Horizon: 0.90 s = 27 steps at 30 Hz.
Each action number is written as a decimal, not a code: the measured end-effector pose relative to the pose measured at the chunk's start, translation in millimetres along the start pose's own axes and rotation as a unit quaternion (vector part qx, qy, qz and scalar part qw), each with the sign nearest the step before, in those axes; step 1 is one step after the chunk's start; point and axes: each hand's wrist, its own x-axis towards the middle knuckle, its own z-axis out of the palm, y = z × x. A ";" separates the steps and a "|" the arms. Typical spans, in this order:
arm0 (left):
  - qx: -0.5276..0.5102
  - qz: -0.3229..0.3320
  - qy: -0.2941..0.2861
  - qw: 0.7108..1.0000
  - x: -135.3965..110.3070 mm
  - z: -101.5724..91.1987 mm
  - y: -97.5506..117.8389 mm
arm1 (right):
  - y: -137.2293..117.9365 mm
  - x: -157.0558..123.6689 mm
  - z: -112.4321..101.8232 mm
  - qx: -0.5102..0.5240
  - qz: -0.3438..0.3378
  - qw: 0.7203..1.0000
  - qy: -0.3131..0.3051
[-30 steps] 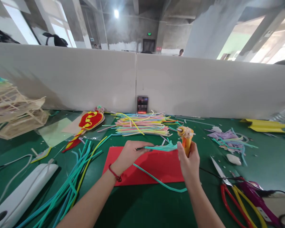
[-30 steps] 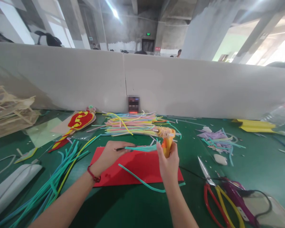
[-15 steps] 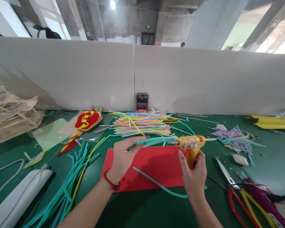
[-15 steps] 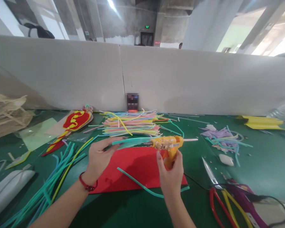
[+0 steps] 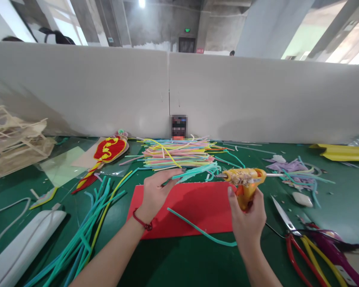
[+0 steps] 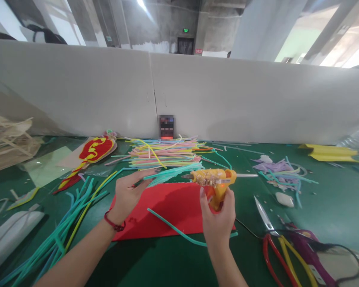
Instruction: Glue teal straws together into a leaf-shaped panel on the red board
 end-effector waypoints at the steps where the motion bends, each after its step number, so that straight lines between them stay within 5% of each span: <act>1: 0.003 0.005 -0.001 1.000 0.2 -0.5 1.5 | 0.6 -0.2 -0.6 -0.013 -0.026 1.000 0.004; 8: 0.026 0.033 -0.027 0.999 0.0 0.3 11.5 | -2.3 -1.6 -0.4 -0.107 -0.174 0.978 0.032; 27: 0.030 0.016 -0.029 0.999 -1.8 2.2 19.8 | 2.0 -3.8 -1.1 -0.118 -0.201 0.972 0.015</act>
